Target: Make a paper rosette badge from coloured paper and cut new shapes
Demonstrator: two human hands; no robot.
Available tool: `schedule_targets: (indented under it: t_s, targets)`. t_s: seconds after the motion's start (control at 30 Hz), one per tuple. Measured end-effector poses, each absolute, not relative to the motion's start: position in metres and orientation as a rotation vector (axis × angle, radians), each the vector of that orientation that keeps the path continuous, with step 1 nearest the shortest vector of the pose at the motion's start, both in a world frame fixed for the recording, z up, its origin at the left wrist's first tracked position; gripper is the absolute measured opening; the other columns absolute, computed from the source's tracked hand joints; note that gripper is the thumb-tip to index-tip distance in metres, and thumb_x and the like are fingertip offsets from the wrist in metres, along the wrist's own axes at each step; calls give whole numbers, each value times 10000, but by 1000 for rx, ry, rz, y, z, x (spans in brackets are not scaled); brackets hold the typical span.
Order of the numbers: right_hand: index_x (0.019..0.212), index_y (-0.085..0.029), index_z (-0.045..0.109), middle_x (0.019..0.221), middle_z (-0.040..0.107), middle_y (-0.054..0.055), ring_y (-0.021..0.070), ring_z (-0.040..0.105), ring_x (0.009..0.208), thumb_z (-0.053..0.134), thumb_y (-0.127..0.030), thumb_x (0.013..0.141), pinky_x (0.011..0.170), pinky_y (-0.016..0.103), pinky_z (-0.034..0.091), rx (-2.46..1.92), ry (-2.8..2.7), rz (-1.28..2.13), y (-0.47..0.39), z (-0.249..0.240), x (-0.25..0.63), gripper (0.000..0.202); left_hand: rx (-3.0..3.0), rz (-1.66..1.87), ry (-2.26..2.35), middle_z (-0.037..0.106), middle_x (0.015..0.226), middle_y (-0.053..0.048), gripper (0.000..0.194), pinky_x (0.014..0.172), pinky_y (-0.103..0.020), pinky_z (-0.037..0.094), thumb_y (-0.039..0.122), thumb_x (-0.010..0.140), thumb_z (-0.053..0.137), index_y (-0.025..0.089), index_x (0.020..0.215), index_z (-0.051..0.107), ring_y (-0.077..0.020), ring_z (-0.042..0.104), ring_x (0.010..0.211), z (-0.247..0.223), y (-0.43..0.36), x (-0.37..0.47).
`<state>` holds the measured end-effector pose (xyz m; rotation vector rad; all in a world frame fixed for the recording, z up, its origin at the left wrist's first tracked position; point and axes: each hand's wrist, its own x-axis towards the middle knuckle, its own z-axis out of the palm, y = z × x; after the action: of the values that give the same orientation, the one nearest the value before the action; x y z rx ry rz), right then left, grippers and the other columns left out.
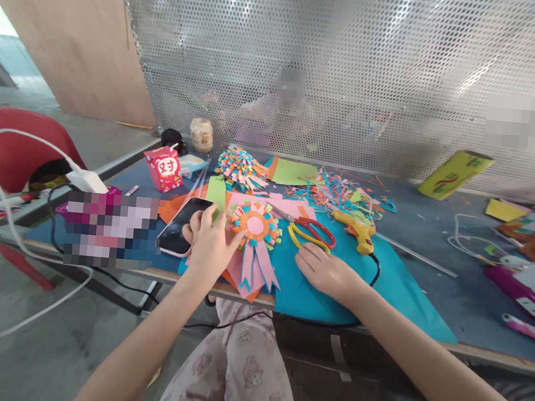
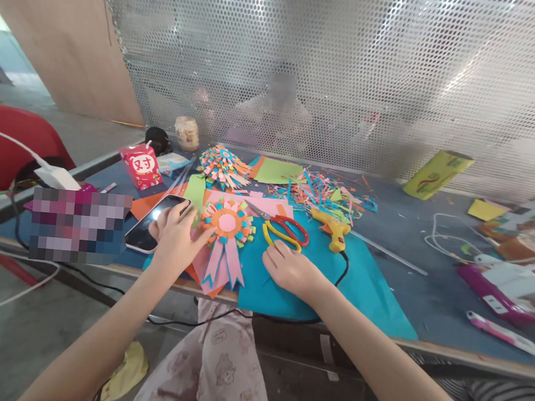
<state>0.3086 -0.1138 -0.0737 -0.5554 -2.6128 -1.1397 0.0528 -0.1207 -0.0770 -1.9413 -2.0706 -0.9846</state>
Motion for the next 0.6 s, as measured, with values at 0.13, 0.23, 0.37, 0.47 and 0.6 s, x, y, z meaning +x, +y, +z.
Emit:
schedule_targets:
  t_s: [0.13, 0.23, 0.37, 0.47, 0.6]
  targets:
    - [811, -101, 653, 823, 684, 130, 206, 617, 838, 330, -43, 908, 608, 266, 497, -672, -2607, -1084, -110, -76, 311, 342, -1776, -793, -2169, 411, 1373, -252, 731, 963, -620, 222, 534, 771, 532, 80, 1334, 428, -441, 375, 1207, -74, -123, 31]
    - [819, -107, 646, 820, 680, 133, 205, 612, 852, 311, -64, 921, 629, 265, 495, -694, -2579, -1062, -108, -79, 312, 353, -1743, -602, -2327, 488, 1259, -312, 819, 922, -633, 246, 529, 747, 547, 22, 1362, 356, -461, 447, 1134, -67, -125, 14]
    - [855, -112, 640, 839, 677, 141, 201, 608, 845, 298, -79, 930, 639, 269, 491, -725, -2592, -1009, -109, -79, 312, 352, -1758, -506, -2378, 588, 1094, -294, 807, 858, -582, 328, 482, 770, 506, 6, 1387, 295, -442, 512, 1059, -58, -121, 4]
    - [868, -115, 640, 861, 675, 144, 200, 606, 861, 294, -76, 929, 653, 269, 496, -765, -2592, -1002, -111, -78, 311, 353, -1785, -477, -2400, 606, 1065, -291, 847, 837, -559, 355, 505, 747, 513, 13, 1395, 277, -445, 530, 1042, -53, -115, 1]
    - [889, -107, 637, 861, 671, 136, 202, 607, 865, 321, -65, 918, 652, 266, 502, -787, -2597, -1000, -112, -78, 311, 320, -1823, -547, -2401, 613, 1099, -268, 834, 876, -526, 373, 509, 702, 563, 40, 1356, 346, -430, 539, 1069, -43, -114, -12]
